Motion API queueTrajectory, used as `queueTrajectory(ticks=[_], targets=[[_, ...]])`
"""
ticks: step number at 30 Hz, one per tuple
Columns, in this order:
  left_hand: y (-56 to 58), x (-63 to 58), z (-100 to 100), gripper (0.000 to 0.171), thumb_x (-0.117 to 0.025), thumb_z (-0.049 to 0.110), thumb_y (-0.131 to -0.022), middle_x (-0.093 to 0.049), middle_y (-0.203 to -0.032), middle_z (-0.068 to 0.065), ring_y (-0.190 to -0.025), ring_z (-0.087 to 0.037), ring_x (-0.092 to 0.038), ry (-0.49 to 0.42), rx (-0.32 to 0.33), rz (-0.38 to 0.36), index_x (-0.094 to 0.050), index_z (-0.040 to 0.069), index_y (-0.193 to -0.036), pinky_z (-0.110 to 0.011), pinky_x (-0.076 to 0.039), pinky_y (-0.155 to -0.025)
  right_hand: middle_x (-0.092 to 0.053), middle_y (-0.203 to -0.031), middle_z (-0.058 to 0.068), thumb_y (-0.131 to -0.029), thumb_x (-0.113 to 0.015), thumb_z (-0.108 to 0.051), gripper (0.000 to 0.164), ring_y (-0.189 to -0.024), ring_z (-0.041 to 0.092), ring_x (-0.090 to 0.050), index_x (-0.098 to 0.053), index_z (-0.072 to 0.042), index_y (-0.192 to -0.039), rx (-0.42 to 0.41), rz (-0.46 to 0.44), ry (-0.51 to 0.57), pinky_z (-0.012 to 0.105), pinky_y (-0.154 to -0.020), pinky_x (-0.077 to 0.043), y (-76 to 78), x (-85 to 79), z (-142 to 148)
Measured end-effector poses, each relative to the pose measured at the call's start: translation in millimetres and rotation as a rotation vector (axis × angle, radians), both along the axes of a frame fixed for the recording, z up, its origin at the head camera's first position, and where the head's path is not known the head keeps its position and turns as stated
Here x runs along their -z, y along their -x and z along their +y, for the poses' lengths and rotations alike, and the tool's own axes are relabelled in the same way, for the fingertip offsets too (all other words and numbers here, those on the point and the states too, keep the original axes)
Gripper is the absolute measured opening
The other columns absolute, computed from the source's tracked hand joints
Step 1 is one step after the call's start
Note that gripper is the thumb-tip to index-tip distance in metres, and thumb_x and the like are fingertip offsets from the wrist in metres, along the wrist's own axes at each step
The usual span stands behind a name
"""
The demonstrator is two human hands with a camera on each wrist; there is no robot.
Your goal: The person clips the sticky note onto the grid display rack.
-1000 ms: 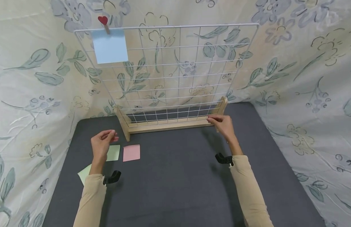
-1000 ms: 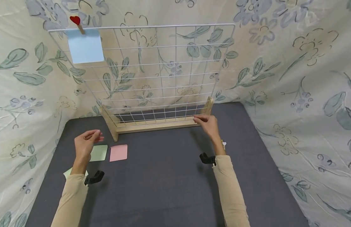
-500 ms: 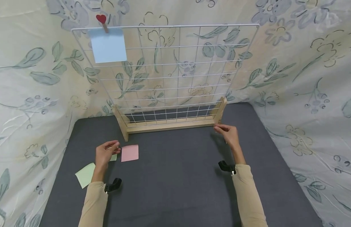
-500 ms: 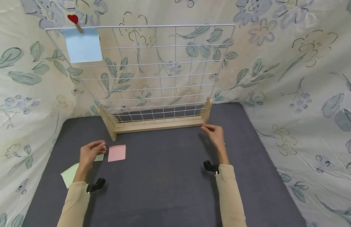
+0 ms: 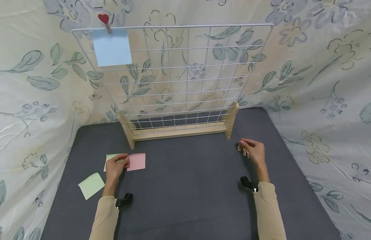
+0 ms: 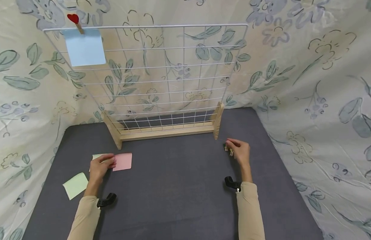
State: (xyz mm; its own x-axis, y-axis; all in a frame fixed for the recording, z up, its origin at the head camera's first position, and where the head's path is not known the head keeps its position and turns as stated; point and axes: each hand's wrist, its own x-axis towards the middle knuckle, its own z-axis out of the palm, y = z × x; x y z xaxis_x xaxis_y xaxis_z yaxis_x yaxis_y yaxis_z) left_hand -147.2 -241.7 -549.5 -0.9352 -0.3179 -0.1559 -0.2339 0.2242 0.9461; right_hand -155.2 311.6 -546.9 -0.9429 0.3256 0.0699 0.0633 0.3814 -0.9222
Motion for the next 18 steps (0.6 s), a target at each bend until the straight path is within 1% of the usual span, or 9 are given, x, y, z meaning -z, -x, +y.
queueTrajectory(ticks=[3, 6, 8, 10, 12, 13, 15, 17, 18], targets=[[0.2, 3.6, 1, 0.024, -0.065, -0.003, -0.092, -0.068, -0.089, -0.016, -0.060, -0.006, -0.067, 0.009, -0.011, 0.001, -0.065, -0.011, -0.114, -0.020, -0.060, -0.059, -0.072, -0.103, 0.019, -0.092, -0.070, -0.022, 0.032, -0.086, 0.014, -0.072, -0.071, 0.003, -0.113, 0.052, -0.018, 0.000, 0.019, -0.069, -0.058, -6.3, 3.4, 9], [0.4, 5.4, 3, 0.024, -0.065, -0.004, -0.091, -0.068, -0.089, -0.017, -0.058, -0.005, -0.066, 0.025, -0.017, 0.014, -0.065, -0.011, -0.114, -0.019, -0.059, -0.057, -0.073, -0.102, 0.017, -0.092, -0.071, -0.023, 0.032, -0.081, 0.006, -0.070, -0.072, 0.001, -0.112, 0.098, -0.028, 0.005, 0.016, -0.068, -0.056, -11.3, 7.3, 15], [1.0, 6.5, 4, 0.024, -0.066, -0.005, -0.090, -0.068, -0.089, -0.019, -0.056, -0.005, -0.065, 0.060, -0.016, 0.025, -0.065, -0.011, -0.113, -0.018, -0.058, -0.055, -0.073, -0.103, 0.017, -0.092, -0.071, -0.023, 0.032, -0.079, 0.001, -0.068, -0.072, 0.001, -0.112, 0.125, -0.033, 0.002, 0.013, -0.069, -0.055, -14.6, 10.1, 19], [1.7, 7.4, 5, 0.024, -0.067, -0.006, -0.088, -0.067, -0.087, -0.021, -0.054, -0.005, -0.063, 0.114, 0.001, 0.041, -0.065, -0.011, -0.112, -0.017, -0.057, -0.051, -0.073, -0.103, 0.017, -0.091, -0.071, -0.024, 0.030, -0.079, 0.000, -0.066, -0.073, 0.000, -0.111, 0.166, -0.042, -0.055, 0.010, -0.069, -0.053, -18.1, 12.8, 22], [2.7, 8.3, 7, 0.024, -0.069, -0.006, -0.087, -0.067, -0.085, -0.022, -0.052, -0.006, -0.061, 0.187, 0.021, 0.060, -0.066, -0.011, -0.110, -0.015, -0.054, -0.048, -0.072, -0.104, 0.017, -0.091, -0.072, -0.024, 0.029, -0.082, 0.005, -0.067, -0.074, -0.002, -0.109, 0.202, -0.047, -0.132, 0.012, -0.070, -0.052, -21.7, 15.2, 24], [3.3, 8.7, 7, 0.023, -0.069, -0.006, -0.086, -0.066, -0.083, -0.022, -0.050, -0.006, -0.060, 0.228, 0.031, 0.071, -0.066, -0.011, -0.108, -0.014, -0.052, -0.046, -0.072, -0.104, 0.017, -0.091, -0.073, -0.024, 0.029, -0.084, 0.010, -0.068, -0.075, -0.002, -0.109, 0.214, -0.052, -0.171, 0.016, -0.071, -0.052, -23.4, 16.4, 24], [4.2, 9.2, 8, 0.021, -0.070, -0.007, -0.085, -0.065, -0.079, -0.022, -0.047, -0.008, -0.057, 0.305, 0.043, 0.098, -0.067, -0.012, -0.105, -0.013, -0.047, -0.042, -0.072, -0.105, 0.017, -0.090, -0.074, -0.026, 0.030, -0.091, 0.020, -0.068, -0.075, -0.003, -0.109, 0.224, -0.073, -0.247, 0.025, -0.076, -0.054, -26.4, 18.9, 25], [5.2, 9.7, 9, 0.020, -0.070, -0.007, -0.084, -0.065, -0.075, -0.021, -0.045, -0.008, -0.054, 0.371, 0.041, 0.119, -0.067, -0.012, -0.103, -0.014, -0.041, -0.040, -0.072, -0.105, 0.019, -0.088, -0.075, -0.026, 0.032, -0.095, 0.030, -0.067, -0.074, -0.001, -0.109, 0.210, -0.083, -0.279, 0.036, -0.079, -0.055, -28.4, 21.8, 25], [5.7, 10.2, 9, 0.019, -0.070, -0.006, -0.084, -0.065, -0.073, -0.021, -0.044, -0.008, -0.052, 0.404, 0.037, 0.126, -0.068, -0.011, -0.103, -0.014, -0.038, -0.040, -0.072, -0.105, 0.019, -0.088, -0.076, -0.026, 0.033, -0.096, 0.032, -0.067, -0.074, -0.001, -0.109, 0.203, -0.089, -0.292, 0.039, -0.079, -0.055, -29.0, 23.4, 25]])
